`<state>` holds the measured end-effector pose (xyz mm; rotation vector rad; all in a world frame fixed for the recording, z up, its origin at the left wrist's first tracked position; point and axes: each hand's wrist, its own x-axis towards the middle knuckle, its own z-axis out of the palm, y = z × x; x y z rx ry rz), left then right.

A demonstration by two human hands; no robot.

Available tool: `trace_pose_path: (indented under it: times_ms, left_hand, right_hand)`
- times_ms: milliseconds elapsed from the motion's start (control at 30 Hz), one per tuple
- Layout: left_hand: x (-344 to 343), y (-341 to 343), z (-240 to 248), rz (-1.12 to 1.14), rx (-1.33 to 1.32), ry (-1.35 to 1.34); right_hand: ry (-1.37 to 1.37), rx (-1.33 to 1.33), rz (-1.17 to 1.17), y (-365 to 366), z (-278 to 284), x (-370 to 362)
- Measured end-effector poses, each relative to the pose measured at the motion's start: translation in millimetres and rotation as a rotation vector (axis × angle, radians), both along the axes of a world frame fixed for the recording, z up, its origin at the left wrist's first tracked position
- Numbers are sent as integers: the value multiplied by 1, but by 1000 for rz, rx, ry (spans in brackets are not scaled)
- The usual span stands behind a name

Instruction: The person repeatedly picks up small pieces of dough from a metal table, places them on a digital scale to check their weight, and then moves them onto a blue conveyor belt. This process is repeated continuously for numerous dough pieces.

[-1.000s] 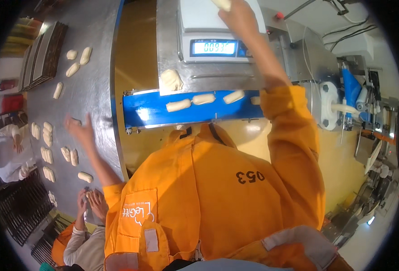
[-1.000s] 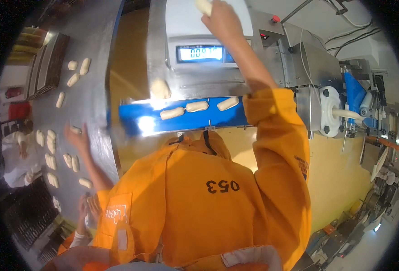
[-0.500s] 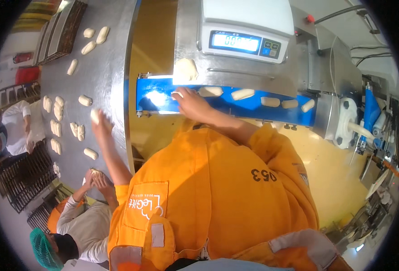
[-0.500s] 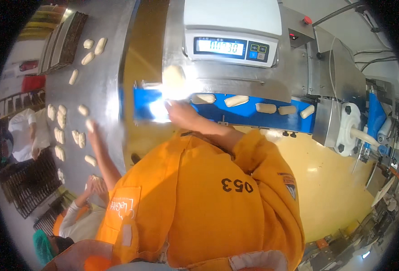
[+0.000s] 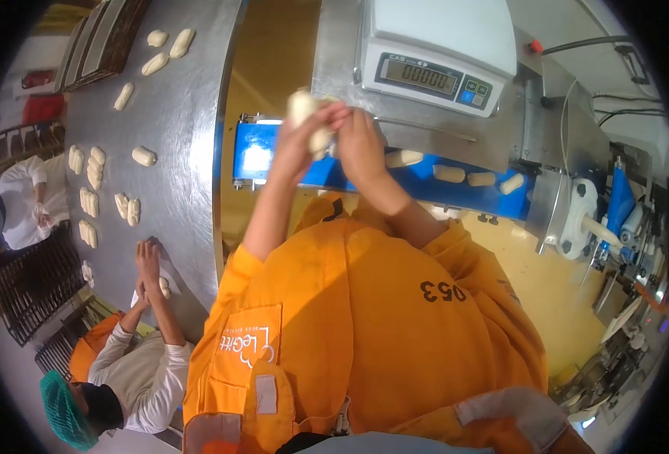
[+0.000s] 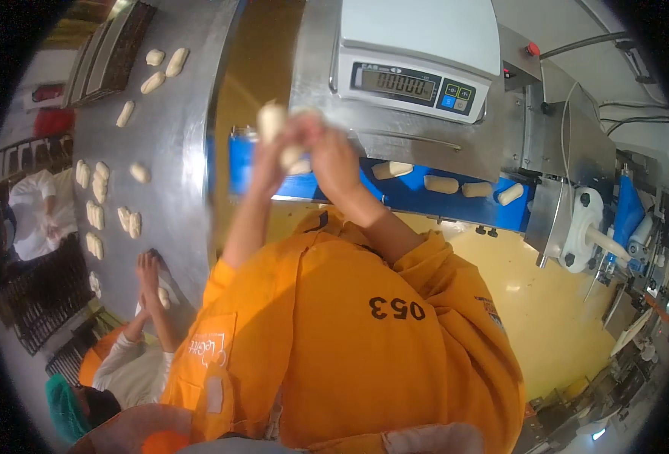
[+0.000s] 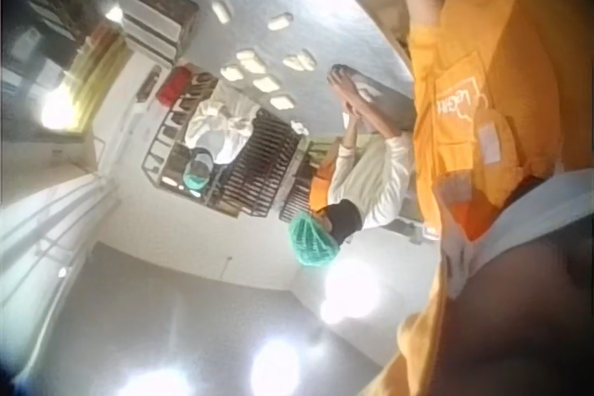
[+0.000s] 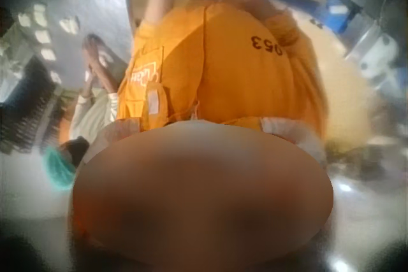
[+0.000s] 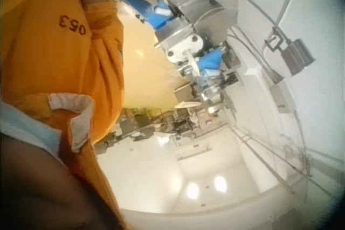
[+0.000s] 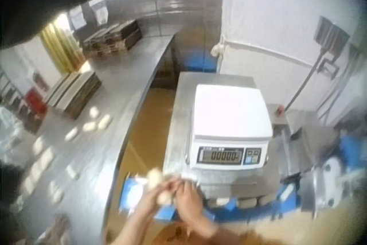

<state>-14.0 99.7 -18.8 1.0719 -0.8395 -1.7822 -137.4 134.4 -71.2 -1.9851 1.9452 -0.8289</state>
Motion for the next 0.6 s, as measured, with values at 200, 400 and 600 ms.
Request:
trace_pose_path:
  times_ms: [200,400,600]
  left_hand:
    - [-21,-22,-14,-60,-42,-79]
    - [-13,-26,-19,-136,-74,-67]
    - [17,-18,9,17,271,605]
  right_hand:
    - [-701,306,-3,22,24,-30]
    - [-838,259,359,40,131,-45]
    - [-401,-144,220,-12,84,12]
